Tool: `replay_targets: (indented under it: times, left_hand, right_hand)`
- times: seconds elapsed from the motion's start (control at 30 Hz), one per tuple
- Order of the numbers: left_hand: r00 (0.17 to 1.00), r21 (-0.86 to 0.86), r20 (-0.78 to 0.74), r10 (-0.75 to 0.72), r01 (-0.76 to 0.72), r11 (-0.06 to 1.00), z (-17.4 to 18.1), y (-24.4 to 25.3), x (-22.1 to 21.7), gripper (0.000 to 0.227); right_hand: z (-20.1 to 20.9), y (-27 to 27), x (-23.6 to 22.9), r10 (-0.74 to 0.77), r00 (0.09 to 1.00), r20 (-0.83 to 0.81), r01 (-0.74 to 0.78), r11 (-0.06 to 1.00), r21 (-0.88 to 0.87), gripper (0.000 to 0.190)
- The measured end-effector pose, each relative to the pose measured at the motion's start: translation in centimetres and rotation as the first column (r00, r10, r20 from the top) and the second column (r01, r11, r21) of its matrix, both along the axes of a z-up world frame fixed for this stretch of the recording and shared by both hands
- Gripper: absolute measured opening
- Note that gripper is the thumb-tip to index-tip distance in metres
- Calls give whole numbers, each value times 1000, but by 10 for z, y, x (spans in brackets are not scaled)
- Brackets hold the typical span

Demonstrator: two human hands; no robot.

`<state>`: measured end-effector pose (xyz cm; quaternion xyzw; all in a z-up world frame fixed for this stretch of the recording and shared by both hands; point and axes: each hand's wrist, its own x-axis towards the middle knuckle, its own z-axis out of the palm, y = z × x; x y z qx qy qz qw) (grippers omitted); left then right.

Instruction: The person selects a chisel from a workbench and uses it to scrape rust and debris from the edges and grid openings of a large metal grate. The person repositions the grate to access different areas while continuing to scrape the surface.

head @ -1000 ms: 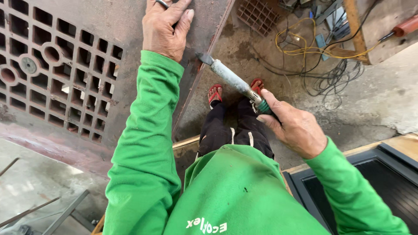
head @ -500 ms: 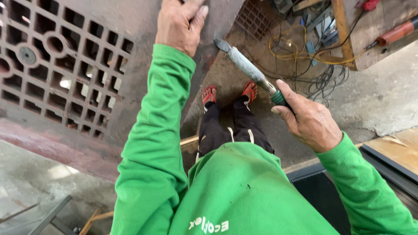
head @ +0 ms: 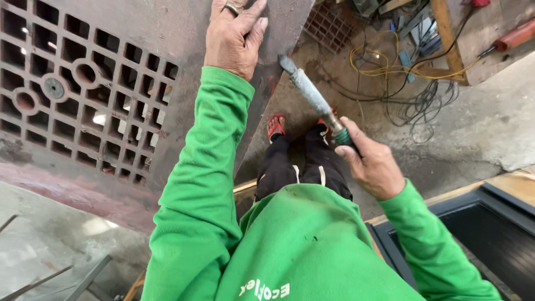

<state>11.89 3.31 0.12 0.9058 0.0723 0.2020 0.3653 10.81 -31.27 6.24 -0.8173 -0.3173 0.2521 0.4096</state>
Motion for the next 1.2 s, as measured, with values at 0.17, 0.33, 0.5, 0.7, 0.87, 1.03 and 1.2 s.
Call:
replay_targets:
  times: [0.17,0.33,0.5,0.7,0.87,1.03,1.2]
  left_hand:
    - [996,-49,-84,29,-34,998,-6,-5,-4,24]
    - [996,8,-84,3,-2,1000,-4,-1,-2,29]
    - [995,29,-100,-27,30,999,-11,0,0,29]
    - [994,-23,-109,-31,29,999,-21,5,-3,28]
    - [989,23,-147,-28,32,999,-21,6,-2,29]
    - [991,-14,-126,-34,33,999,-23,8,-3,29]
    - [991,3,-134,-31,32,999,-23,7,-3,29]
  right_hand:
    - [-29,5,-53,-176,969,-174,184,982,32,52]
    - [-55,28,-84,-305,885,-352,352,933,76,51]
    - [-73,37,-96,-312,694,-648,472,878,82,53]
    - [-84,53,-115,-175,361,-916,654,748,114,60]
    - [-86,55,-121,-122,279,-952,678,727,106,64]
    - [-86,55,-118,-114,271,-956,671,734,103,64]
    - [-85,54,-114,-111,266,-957,667,738,100,64]
